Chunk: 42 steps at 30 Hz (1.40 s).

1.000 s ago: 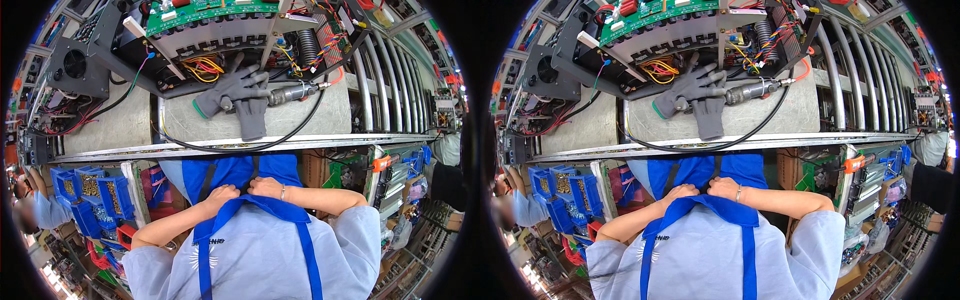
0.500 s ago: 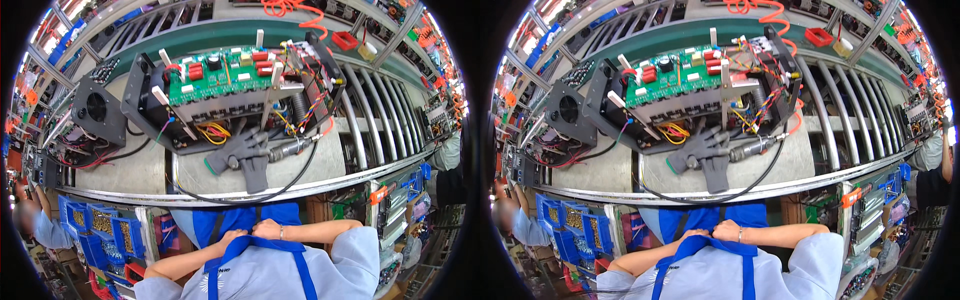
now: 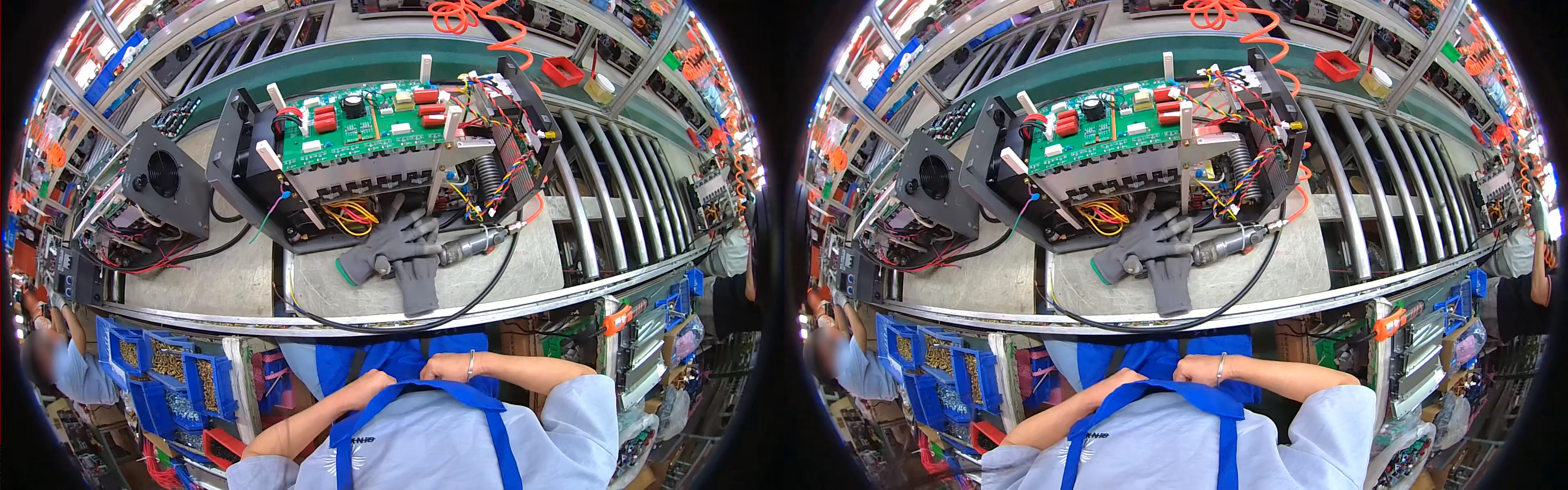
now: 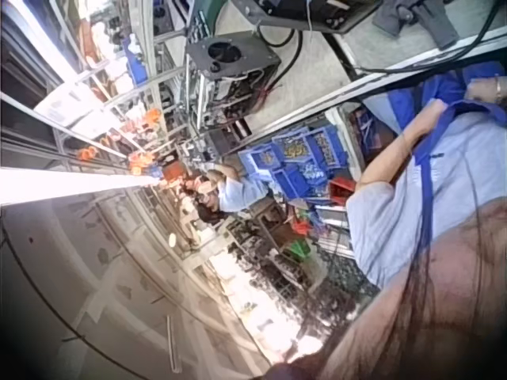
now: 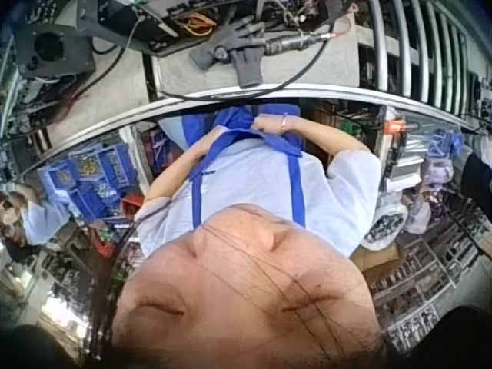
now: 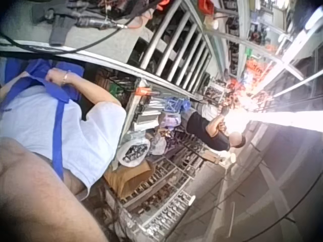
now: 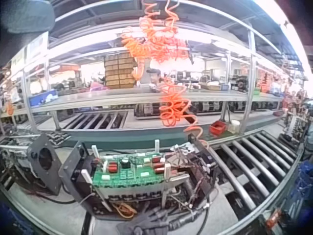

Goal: The recorder assembles a power supply unit on an assembly line, mounting PCBs and metal components using screwdrivers.

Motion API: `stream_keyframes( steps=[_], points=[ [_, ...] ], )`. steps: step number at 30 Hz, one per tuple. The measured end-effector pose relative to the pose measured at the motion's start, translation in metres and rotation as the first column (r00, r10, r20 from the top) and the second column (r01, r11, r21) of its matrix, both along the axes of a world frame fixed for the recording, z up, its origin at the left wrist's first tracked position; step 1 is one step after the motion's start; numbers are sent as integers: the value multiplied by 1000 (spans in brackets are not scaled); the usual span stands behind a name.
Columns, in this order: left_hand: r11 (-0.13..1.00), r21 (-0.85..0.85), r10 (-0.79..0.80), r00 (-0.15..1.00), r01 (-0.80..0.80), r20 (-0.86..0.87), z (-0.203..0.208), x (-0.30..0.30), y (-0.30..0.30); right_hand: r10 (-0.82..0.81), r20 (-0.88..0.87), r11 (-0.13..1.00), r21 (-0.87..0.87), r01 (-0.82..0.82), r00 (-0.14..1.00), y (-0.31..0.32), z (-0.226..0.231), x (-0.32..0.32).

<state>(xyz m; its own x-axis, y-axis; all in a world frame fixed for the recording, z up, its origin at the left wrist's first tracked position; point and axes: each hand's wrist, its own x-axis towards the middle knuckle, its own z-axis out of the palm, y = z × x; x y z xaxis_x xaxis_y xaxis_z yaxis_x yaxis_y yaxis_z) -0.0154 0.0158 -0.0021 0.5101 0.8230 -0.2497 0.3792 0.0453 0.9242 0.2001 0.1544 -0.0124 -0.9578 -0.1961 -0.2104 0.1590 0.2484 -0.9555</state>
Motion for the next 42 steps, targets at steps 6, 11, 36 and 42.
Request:
stream_keyframes(
  steps=[6, 11, 36, 42],
  points=[
    [829, -473, 456, 851, -300, 261, 0, -9, 1, -230, 7, 944, -241, 225, 973, -10, 14, 7],
    [749, -150, 660, 746, -646, 82, 0, -7, -5, -173, 346, 773, -533, 345, 922, -12, 30, 27],
    [399, 756, 734, 675, -519, 76, 34, 42, 125, -784, 434, 391, -209, 896, 444, 11, 54, -5],
    [418, 755, 664, 737, -506, 127, 43, 65, 116, -716, 640, -200, -571, 796, 279, 18, 30, -26]
  ],
)
